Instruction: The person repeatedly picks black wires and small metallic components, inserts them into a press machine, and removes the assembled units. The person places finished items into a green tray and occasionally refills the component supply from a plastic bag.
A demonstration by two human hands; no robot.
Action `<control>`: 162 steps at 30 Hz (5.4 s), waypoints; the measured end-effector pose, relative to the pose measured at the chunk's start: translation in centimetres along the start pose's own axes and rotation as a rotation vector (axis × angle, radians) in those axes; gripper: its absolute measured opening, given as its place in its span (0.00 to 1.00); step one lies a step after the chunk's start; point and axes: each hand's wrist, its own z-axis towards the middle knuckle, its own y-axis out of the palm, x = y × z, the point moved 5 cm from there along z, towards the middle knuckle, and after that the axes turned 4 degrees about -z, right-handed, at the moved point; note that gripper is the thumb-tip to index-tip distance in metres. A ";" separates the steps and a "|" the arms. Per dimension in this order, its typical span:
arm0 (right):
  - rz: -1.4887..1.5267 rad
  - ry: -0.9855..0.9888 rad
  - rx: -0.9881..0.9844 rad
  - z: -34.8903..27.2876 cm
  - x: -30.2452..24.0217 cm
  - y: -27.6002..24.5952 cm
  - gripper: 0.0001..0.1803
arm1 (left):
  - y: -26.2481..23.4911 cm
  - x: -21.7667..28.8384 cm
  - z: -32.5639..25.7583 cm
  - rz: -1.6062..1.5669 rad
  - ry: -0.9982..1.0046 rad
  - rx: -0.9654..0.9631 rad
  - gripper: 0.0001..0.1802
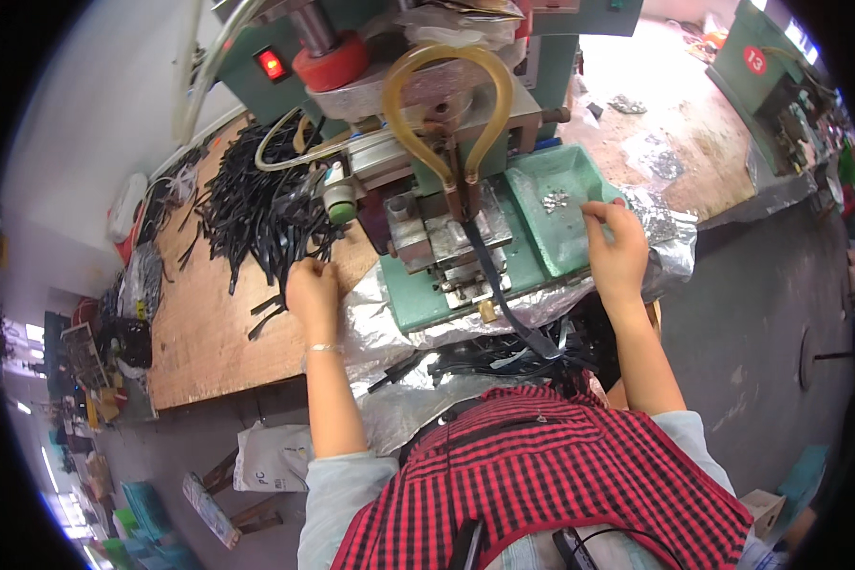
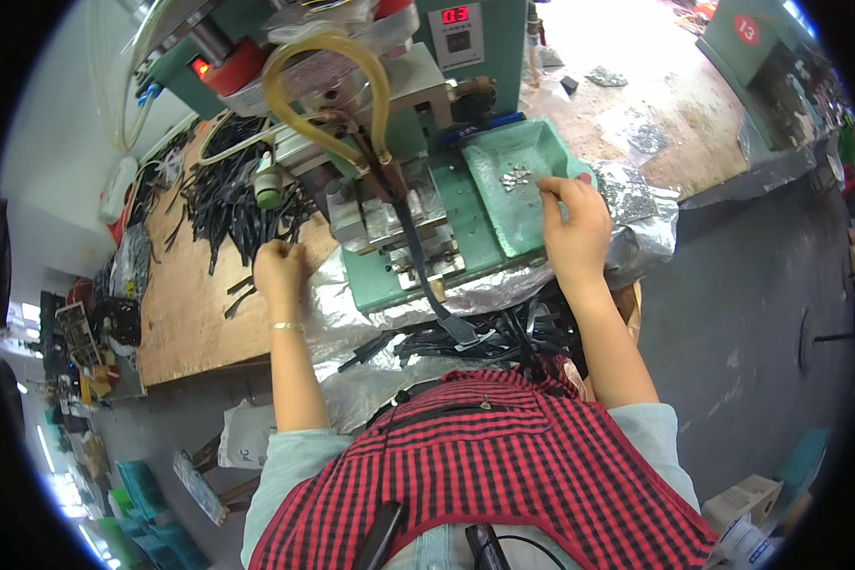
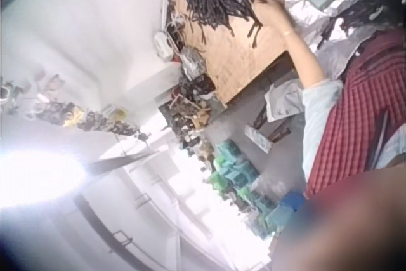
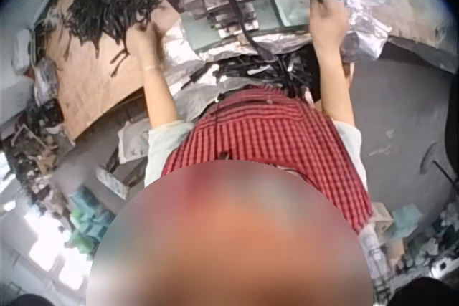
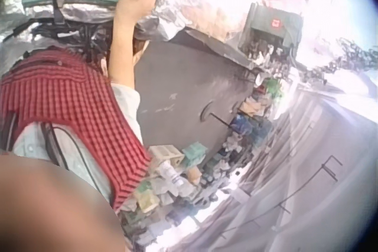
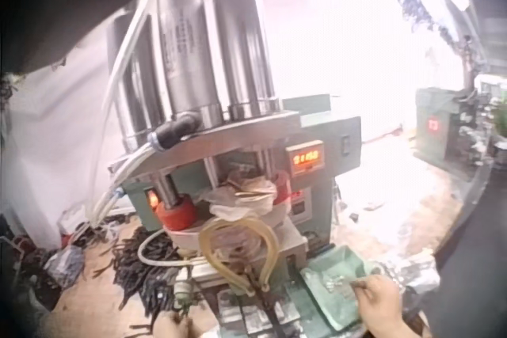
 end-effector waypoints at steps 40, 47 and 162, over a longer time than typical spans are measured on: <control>0.717 0.153 -0.347 3.4 -11.7 0.2 0.22 | -10.2 20.7 -12.9 -0.667 1.306 0.290 0.16; 0.319 0.314 -0.074 1.5 3.8 2.1 0.15 | -8.9 20.5 -12.9 -0.738 1.340 0.356 0.16; 0.259 0.274 -0.170 -0.7 1.8 2.7 0.07 | -4.7 -0.6 2.3 0.092 0.448 0.109 0.06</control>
